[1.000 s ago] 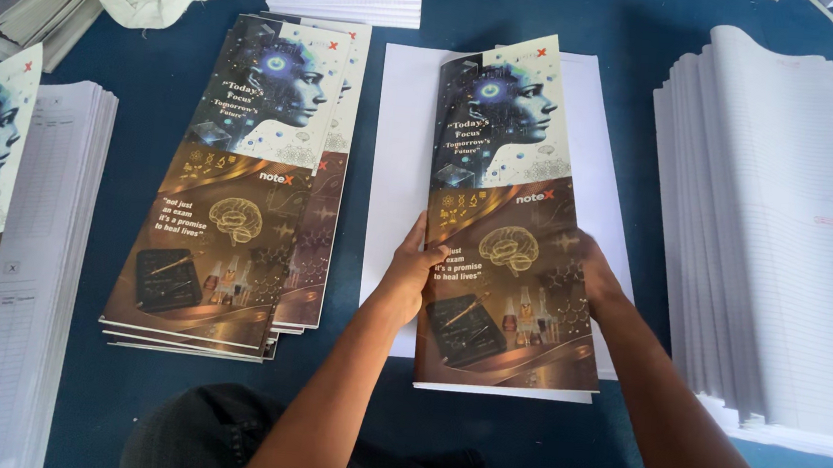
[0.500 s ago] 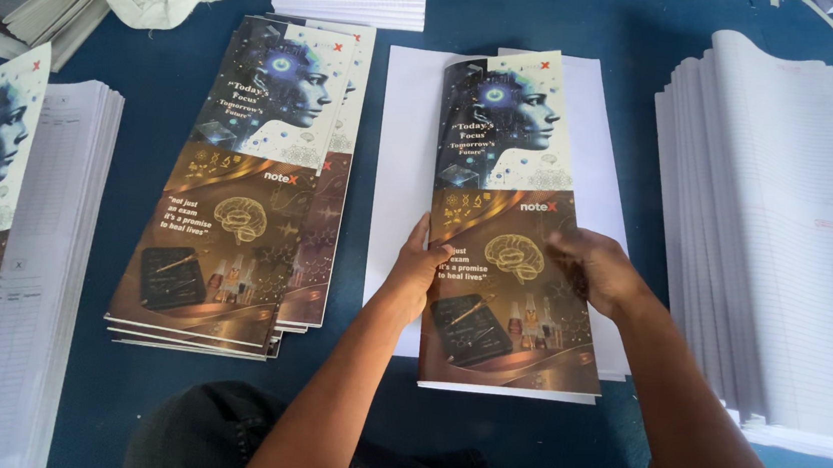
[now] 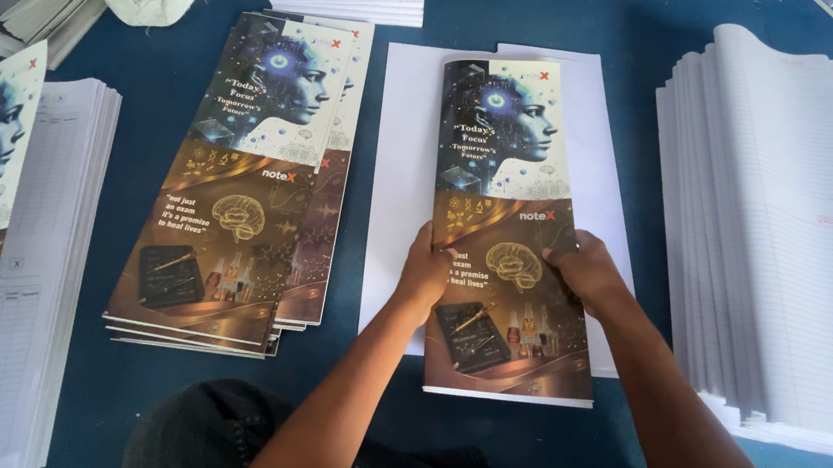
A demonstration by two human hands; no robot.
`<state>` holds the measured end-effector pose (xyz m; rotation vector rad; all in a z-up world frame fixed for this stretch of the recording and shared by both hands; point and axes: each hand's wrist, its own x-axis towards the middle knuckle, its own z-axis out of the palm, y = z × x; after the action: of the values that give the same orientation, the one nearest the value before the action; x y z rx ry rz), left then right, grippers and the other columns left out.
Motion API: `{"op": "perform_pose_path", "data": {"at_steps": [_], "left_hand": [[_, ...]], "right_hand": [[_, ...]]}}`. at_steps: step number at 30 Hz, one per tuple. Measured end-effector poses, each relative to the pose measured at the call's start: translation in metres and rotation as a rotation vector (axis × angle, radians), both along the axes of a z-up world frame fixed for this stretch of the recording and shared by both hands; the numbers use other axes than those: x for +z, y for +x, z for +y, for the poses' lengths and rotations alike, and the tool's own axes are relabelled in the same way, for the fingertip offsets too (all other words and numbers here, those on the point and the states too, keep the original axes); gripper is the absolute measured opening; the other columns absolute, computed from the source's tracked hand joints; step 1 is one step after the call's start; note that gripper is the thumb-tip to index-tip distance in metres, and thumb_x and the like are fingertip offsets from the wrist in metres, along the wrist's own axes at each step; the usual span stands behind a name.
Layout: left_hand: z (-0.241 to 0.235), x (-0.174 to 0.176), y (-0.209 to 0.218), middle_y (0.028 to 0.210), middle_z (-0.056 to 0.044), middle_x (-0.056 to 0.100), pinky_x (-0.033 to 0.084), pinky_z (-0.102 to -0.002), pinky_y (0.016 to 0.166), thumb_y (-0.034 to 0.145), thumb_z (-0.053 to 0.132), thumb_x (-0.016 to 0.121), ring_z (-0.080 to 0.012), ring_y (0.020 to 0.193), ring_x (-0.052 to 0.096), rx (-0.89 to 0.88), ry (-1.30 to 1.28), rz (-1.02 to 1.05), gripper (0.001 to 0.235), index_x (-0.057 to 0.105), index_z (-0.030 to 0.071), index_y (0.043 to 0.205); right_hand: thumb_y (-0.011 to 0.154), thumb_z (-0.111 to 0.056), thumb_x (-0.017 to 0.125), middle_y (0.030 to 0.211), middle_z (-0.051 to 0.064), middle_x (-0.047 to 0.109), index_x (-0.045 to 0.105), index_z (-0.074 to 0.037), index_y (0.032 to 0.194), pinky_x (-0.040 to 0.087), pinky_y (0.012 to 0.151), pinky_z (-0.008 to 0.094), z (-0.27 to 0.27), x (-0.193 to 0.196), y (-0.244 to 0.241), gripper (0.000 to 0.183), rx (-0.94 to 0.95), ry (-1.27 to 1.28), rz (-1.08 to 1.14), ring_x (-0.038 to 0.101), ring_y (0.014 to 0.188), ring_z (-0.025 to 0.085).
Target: The person assembles notebooks by inserting printed index sheets into printed covers. They repeatedly pick a cover, place an index sheet inside, close the notebook, and stack it on a pile. The process is repeated multiple times.
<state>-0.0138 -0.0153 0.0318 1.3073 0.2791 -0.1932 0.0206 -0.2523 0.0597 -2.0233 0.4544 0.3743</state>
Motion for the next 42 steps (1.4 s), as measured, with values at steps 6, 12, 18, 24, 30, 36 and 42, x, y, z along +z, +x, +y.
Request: {"op": "perform_pose_path", "data": {"at_steps": [6,12,18,24,30,36,42], "left_hand": [[0.011,0.021,-0.001,0.114,-0.012,0.070,0.052,-0.032,0.086,0.088,-0.003,0.049,-0.0185,0.100,0.068,0.069,0.239,0.038,0.046,0.055,0.005,0.134],[0.042,0.025,0.004,0.107,-0.012,0.071,0.056,-0.034,0.081,0.087,-0.003,0.051,-0.0196,0.093,0.070,0.077,-0.081,-0.062,0.042,0.058,0.000,0.128],[0.095,0.049,0.001,0.101,-0.009,0.071,0.055,-0.031,0.075,0.086,-0.002,0.054,-0.0163,0.086,0.068,0.089,0.056,-0.096,0.038,0.064,0.002,0.122],[0.165,0.094,-0.012,0.096,-0.010,0.069,0.055,-0.033,0.071,0.083,-0.001,0.054,-0.0182,0.080,0.067,0.025,-0.065,-0.133,0.042,0.066,0.002,0.124],[0.243,0.139,-0.028,0.093,-0.011,0.069,0.055,-0.034,0.070,0.086,0.003,0.058,-0.0185,0.079,0.067,0.119,0.151,0.036,0.040,0.063,0.006,0.125],[0.318,0.163,-0.054,0.096,-0.006,0.070,0.054,-0.029,0.070,0.085,0.000,0.057,-0.0132,0.078,0.066,0.130,0.222,-0.149,0.040,0.065,0.002,0.124],[0.384,0.181,-0.084,0.088,-0.003,0.067,0.054,-0.030,0.061,0.088,0.001,0.058,-0.0116,0.069,0.064,0.218,0.250,-0.095,0.035,0.065,0.003,0.122]], "right_hand": [[0.087,-0.013,0.074,0.092,0.019,0.074,0.069,0.005,0.113,0.057,0.063,0.034,0.008,0.019,-0.002,0.031,0.017,0.078,-0.041,0.070,0.073,0.022],[0.086,-0.016,0.076,0.090,0.016,0.074,0.071,0.005,0.113,0.054,0.067,0.034,0.028,0.045,-0.006,0.035,0.055,0.202,-0.071,0.067,0.075,0.021],[0.086,-0.019,0.073,0.091,0.011,0.074,0.068,0.003,0.113,0.055,0.073,0.028,0.071,0.080,-0.020,0.035,0.125,0.354,-0.132,0.068,0.077,0.015],[0.094,-0.025,0.069,0.088,0.003,0.065,0.070,-0.001,0.111,0.049,0.072,0.030,0.123,0.111,-0.027,0.030,0.147,0.403,-0.122,0.055,0.077,0.013],[0.096,-0.020,0.054,0.094,0.003,0.067,0.069,-0.004,0.110,0.052,0.073,0.033,0.189,0.136,-0.027,0.026,0.253,0.541,-0.133,0.061,0.080,0.014],[0.094,-0.015,0.053,0.095,0.003,0.068,0.066,-0.004,0.111,0.055,0.075,0.034,0.259,0.151,-0.030,0.024,0.427,0.592,-0.127,0.063,0.082,0.013],[0.101,-0.015,0.059,0.088,0.002,0.056,0.064,0.001,0.109,0.057,0.067,0.031,0.319,0.157,-0.029,0.018,0.589,0.614,-0.150,0.055,0.077,0.013]]}}
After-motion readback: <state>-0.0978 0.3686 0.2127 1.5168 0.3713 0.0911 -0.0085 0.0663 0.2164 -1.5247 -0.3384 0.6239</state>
